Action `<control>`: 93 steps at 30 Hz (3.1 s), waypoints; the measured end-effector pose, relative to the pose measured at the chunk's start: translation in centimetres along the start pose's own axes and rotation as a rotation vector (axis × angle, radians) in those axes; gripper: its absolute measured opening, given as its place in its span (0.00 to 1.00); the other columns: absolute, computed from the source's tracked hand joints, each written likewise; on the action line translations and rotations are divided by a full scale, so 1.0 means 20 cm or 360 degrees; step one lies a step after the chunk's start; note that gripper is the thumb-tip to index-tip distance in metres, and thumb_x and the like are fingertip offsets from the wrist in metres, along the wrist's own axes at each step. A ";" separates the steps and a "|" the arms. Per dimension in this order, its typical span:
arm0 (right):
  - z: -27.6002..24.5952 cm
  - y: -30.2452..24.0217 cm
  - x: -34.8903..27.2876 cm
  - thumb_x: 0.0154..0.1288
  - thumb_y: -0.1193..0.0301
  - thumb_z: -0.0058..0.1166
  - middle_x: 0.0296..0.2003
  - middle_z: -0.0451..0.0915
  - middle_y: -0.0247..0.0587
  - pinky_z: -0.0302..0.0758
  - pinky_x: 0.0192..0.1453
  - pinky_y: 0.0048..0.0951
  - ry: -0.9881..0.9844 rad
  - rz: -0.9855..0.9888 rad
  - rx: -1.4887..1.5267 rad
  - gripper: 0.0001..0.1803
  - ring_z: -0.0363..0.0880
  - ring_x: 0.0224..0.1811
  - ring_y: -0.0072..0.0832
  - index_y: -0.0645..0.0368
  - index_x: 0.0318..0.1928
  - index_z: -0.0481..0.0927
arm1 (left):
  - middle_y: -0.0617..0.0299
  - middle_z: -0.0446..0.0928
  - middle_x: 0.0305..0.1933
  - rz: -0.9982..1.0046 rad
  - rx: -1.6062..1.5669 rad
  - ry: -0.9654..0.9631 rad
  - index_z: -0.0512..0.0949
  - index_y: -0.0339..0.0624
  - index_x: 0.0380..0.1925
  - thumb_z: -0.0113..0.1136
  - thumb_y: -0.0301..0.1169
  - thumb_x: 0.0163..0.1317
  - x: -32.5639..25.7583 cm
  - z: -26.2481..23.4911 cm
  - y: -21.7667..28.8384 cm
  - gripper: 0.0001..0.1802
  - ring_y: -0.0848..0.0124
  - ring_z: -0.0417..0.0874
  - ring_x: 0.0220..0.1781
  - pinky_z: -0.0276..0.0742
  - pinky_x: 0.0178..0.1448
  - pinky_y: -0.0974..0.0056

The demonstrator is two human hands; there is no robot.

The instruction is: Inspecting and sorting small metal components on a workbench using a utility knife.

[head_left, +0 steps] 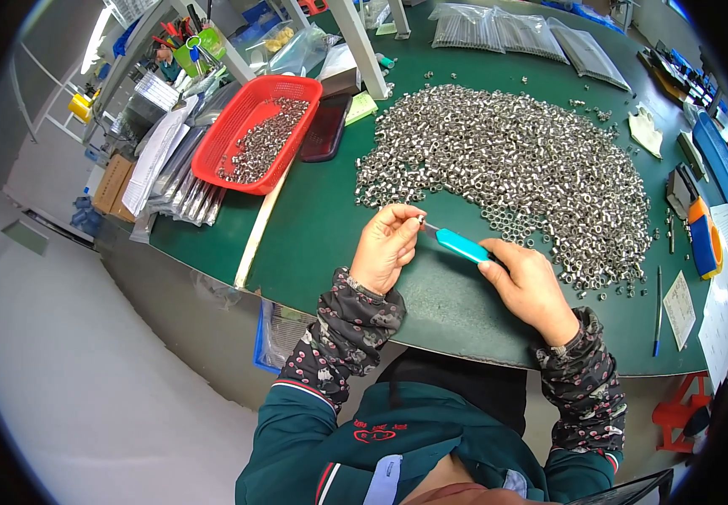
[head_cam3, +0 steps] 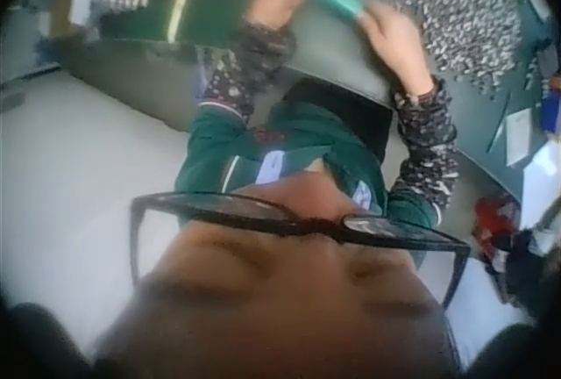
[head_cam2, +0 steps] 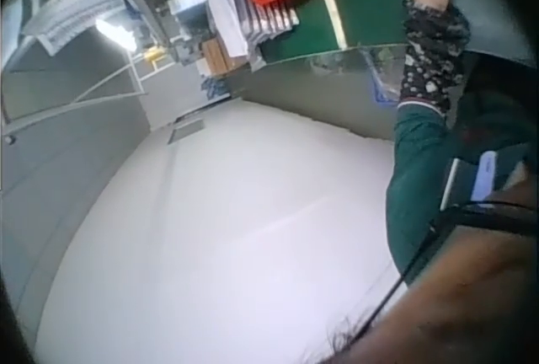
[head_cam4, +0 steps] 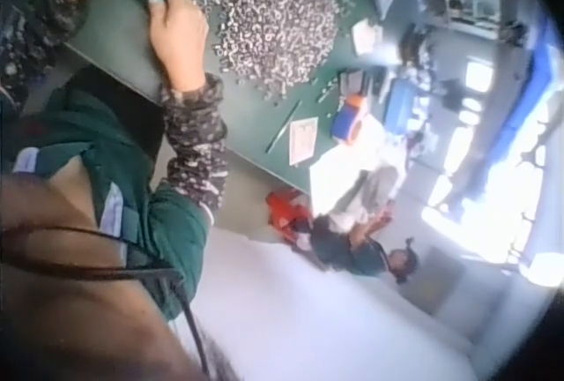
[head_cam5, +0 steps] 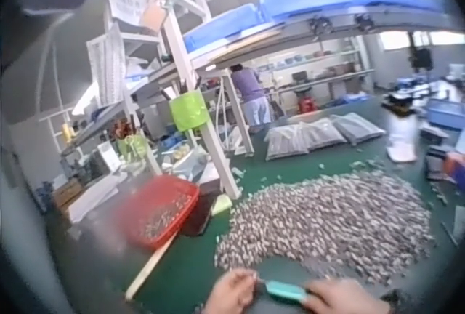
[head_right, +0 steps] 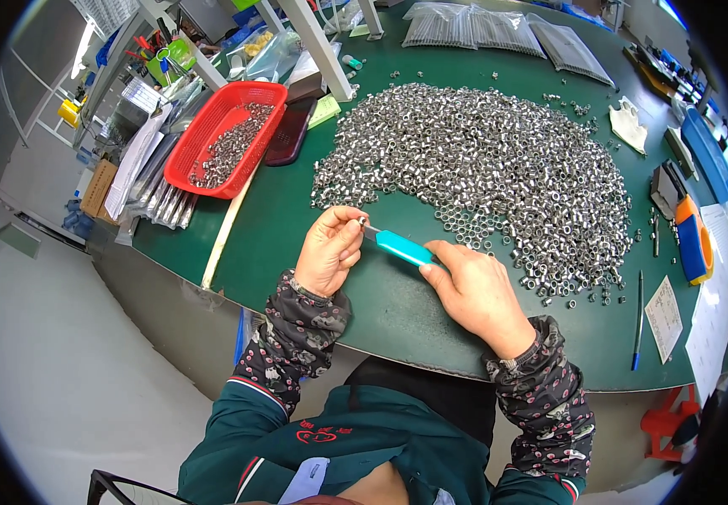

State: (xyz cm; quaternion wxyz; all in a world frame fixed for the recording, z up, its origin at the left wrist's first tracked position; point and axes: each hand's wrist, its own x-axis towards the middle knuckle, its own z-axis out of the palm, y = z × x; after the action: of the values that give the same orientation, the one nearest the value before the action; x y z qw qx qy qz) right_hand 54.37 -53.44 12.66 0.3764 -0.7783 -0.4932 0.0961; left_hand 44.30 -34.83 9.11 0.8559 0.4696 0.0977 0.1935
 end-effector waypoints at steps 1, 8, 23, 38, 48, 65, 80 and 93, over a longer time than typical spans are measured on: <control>0.00 0.00 0.00 0.55 0.67 0.45 0.25 0.74 0.47 0.68 0.32 0.39 -0.0002 0.0018 0.0032 0.12 0.73 0.28 0.43 0.59 0.38 0.72 | 0.68 0.69 0.26 -0.0006 0.0003 -0.0035 0.70 0.38 0.34 0.50 0.24 0.56 0.00 0.00 0.00 0.05 0.87 0.55 0.13 0.48 0.14 0.81; -0.02 0.01 0.01 0.55 0.67 0.45 0.23 0.74 0.48 0.68 0.32 0.38 -0.0201 0.0212 0.0261 0.12 0.73 0.27 0.44 0.59 0.38 0.73 | 0.68 0.69 0.24 0.0066 0.0132 -0.0057 0.71 0.37 0.34 0.51 0.24 0.55 -0.01 0.01 0.00 0.06 0.87 0.56 0.14 0.48 0.14 0.81; -0.01 -0.01 0.00 0.51 0.68 0.51 0.23 0.71 0.42 0.69 0.26 0.35 0.0307 -0.0144 -0.0347 0.14 0.72 0.23 0.39 0.59 0.38 0.71 | 0.66 0.69 0.25 -0.0102 -0.0003 0.0099 0.71 0.36 0.34 0.48 0.26 0.58 -0.01 0.00 0.01 0.06 0.87 0.55 0.13 0.49 0.15 0.82; 0.02 -0.01 0.00 0.53 0.66 0.49 0.23 0.72 0.43 0.69 0.28 0.37 0.0124 -0.0128 -0.0177 0.12 0.73 0.26 0.41 0.57 0.38 0.71 | 0.67 0.68 0.23 -0.0107 -0.0045 0.0031 0.71 0.36 0.33 0.48 0.27 0.58 -0.01 0.00 0.01 0.06 0.87 0.56 0.14 0.50 0.15 0.81; 0.01 -0.01 0.00 0.53 0.66 0.49 0.23 0.72 0.42 0.69 0.28 0.37 0.0130 -0.0107 -0.0268 0.12 0.73 0.26 0.40 0.56 0.38 0.71 | 0.66 0.68 0.23 -0.0130 0.0006 0.0010 0.71 0.36 0.32 0.48 0.28 0.58 -0.01 0.00 0.01 0.06 0.87 0.55 0.13 0.49 0.15 0.82; 0.02 -0.01 0.00 0.52 0.67 0.50 0.22 0.71 0.42 0.69 0.27 0.35 0.0154 -0.0178 -0.0288 0.13 0.72 0.25 0.39 0.57 0.38 0.71 | 0.66 0.69 0.24 -0.0143 -0.0079 0.0037 0.71 0.36 0.32 0.47 0.28 0.59 -0.02 0.00 0.02 0.06 0.87 0.57 0.14 0.51 0.16 0.82; 0.07 -0.02 0.05 0.47 0.58 0.58 0.18 0.70 0.41 0.66 0.25 0.27 0.0275 0.0208 0.0475 0.21 0.70 0.20 0.27 0.61 0.35 0.70 | 0.65 0.69 0.25 -0.0162 0.0068 -0.0131 0.71 0.37 0.32 0.47 0.27 0.58 -0.03 0.08 -0.02 0.06 0.87 0.56 0.14 0.51 0.15 0.81; 0.04 0.10 0.04 0.52 0.73 0.52 0.22 0.69 0.32 0.65 0.31 0.20 0.0407 0.0213 0.0858 0.07 0.63 0.26 0.15 0.62 0.29 0.70 | 0.64 0.67 0.27 -0.0330 -0.0220 -0.0288 0.70 0.37 0.33 0.46 0.28 0.59 0.01 0.18 -0.04 0.06 0.87 0.56 0.14 0.50 0.15 0.83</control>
State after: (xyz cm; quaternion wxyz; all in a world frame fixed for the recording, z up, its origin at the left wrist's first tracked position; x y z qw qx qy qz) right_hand 55.76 -52.81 11.02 0.6212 -0.6869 -0.3463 0.1494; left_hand 45.87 -37.88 10.28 0.9069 0.4124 0.0546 0.0673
